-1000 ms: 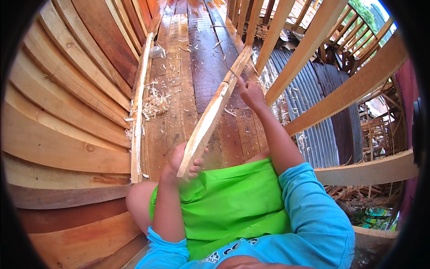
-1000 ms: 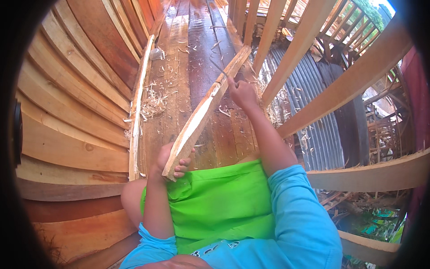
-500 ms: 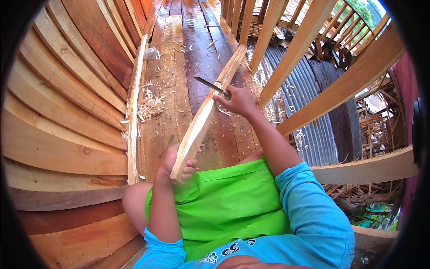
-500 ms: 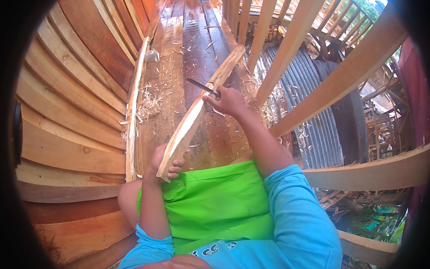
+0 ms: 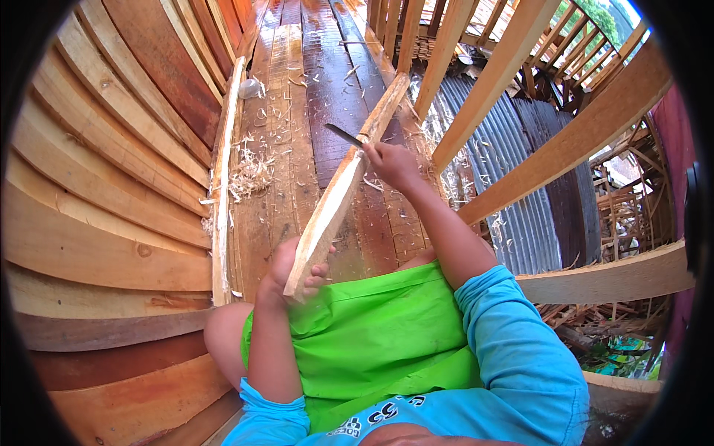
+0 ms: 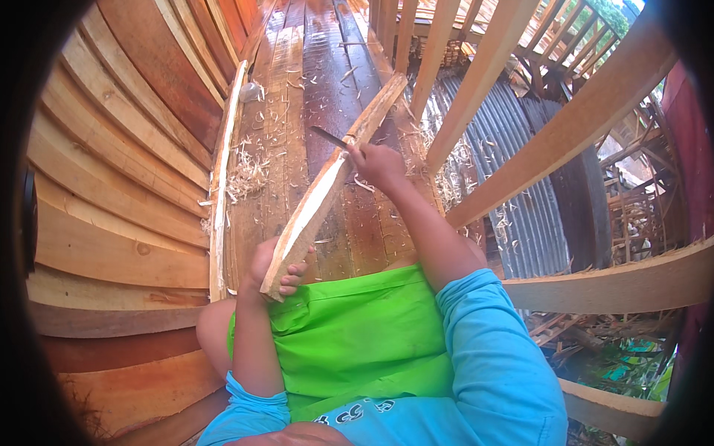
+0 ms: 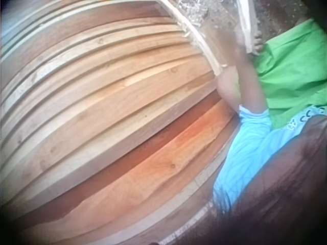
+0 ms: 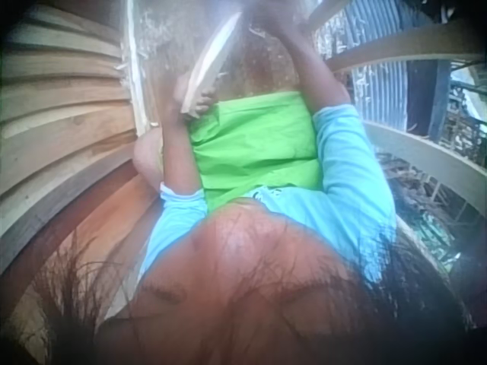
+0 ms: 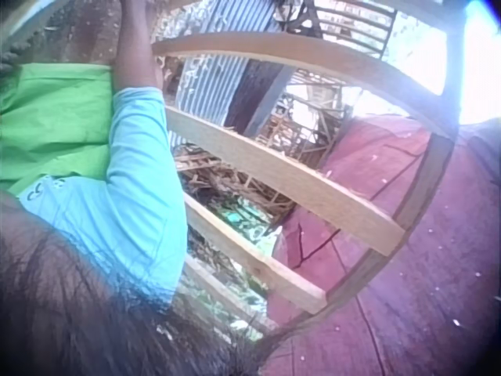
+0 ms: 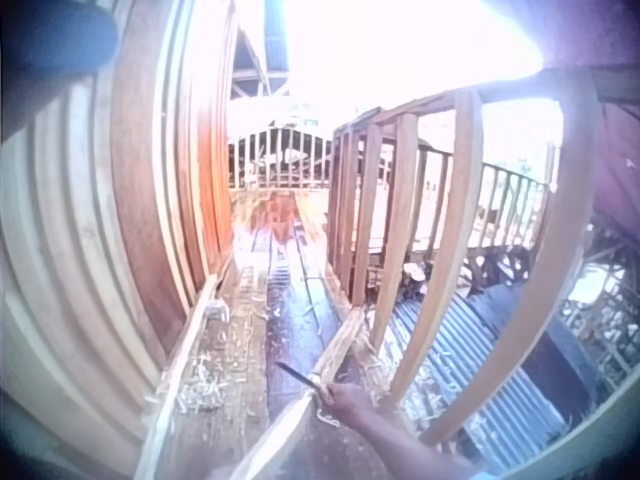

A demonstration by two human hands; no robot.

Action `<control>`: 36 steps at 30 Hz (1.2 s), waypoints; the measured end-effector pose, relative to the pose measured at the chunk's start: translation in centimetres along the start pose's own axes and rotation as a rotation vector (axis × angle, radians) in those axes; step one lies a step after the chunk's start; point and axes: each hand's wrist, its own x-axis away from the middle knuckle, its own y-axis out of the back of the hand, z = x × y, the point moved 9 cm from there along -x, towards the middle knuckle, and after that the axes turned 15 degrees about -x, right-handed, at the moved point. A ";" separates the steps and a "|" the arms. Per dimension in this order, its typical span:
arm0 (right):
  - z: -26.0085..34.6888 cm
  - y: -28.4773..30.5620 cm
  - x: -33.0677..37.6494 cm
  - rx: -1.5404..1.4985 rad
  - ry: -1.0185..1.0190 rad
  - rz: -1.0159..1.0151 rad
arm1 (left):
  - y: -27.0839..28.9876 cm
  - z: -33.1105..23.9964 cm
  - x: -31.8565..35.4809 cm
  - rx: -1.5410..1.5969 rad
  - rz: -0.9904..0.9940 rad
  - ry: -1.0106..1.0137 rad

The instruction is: The person sits on a wooden floor and uses a knife to shave thin strips from a long piece of wood held between their legs. Wood shavings accumulate on the floor as the person repeatedly scrapes along the length of the wood.

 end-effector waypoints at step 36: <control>-1.2 -5.0 2.9 -1.078 -0.789 0.497 | 0.1 0.5 -0.2 0.020 0.028 0.056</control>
